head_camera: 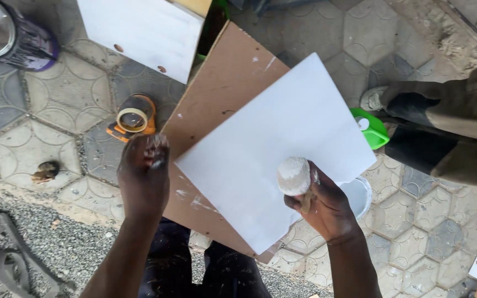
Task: Applying white paint to a wooden board using a small foam applicator by dipping it into a bucket and wiping it across the surface.
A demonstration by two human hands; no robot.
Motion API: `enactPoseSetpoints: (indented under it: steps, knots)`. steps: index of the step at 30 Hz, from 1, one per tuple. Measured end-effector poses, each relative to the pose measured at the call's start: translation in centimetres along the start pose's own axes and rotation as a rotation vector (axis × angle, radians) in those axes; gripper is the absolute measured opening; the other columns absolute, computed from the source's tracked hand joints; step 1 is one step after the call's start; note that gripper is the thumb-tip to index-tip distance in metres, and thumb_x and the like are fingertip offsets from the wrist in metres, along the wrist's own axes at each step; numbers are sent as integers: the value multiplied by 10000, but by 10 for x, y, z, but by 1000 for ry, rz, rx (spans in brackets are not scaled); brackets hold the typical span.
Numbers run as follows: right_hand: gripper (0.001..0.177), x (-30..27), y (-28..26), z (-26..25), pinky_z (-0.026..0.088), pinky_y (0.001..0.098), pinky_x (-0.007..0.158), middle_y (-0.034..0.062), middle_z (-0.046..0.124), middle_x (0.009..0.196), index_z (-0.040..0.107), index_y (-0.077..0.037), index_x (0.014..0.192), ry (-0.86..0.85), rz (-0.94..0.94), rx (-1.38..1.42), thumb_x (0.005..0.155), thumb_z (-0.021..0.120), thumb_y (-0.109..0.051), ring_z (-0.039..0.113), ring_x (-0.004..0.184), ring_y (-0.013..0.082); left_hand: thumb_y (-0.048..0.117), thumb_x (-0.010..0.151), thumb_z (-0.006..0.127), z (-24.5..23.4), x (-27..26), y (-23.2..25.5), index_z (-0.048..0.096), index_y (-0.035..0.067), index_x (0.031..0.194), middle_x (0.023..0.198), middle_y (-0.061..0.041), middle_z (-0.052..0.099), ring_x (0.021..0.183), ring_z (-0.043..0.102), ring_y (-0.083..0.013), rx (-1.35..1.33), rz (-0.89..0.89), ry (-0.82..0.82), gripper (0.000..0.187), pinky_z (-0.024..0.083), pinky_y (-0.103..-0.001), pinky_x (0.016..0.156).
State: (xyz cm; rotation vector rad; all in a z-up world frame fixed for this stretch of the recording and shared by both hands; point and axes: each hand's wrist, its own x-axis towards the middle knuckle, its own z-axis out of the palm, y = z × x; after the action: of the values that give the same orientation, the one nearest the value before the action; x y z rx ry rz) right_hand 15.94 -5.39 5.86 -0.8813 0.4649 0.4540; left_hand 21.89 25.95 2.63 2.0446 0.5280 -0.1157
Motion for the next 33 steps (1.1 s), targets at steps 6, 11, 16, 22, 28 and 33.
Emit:
enactPoseSetpoints:
  steps: [6,11,16,22,28,33]
  knots:
    - [257,60,26,43,424,266,614,15,510,772,587,-19,1224,210,20,-235,994,564,-132,470,689,102,487,1054,596,17,78,-55,715,29,980,962,-278,662,1027,630,-525,124,-2,-264,479,496,-589,905]
    - [202,77,32,84,413,247,598,23,488,799,613,14,1180,369,-72,-483,997,593,-69,457,702,102,679,1021,507,24,86,-65,685,87,896,994,-185,670,1090,644,-411,169,-264,-330,630,493,-533,973]
    - [208,88,40,105,406,219,566,30,527,837,608,4,1174,450,-155,-536,991,646,-88,469,702,94,657,1051,465,21,88,-64,669,64,885,988,-216,652,1082,628,-446,106,-289,-313,650,492,-545,941]
    - [223,92,62,113,486,284,649,93,666,832,681,30,1124,583,-353,-886,938,734,-80,571,733,122,610,1060,442,19,86,-62,695,50,921,1013,-237,672,1073,640,-461,102,-248,-261,631,511,-555,928]
    - [97,110,53,105,572,448,783,130,736,895,763,-88,1048,406,-745,-1668,971,744,-142,729,877,351,609,1059,416,16,84,-62,708,60,944,1017,-231,685,1077,648,-453,79,-231,-254,632,516,-557,935]
    - [133,88,107,127,618,366,763,-4,773,863,764,-160,1011,210,-591,-1604,879,777,-147,756,818,241,577,1077,385,14,87,-60,690,3,910,1020,-310,668,1081,624,-517,-110,-255,-228,670,486,-564,950]
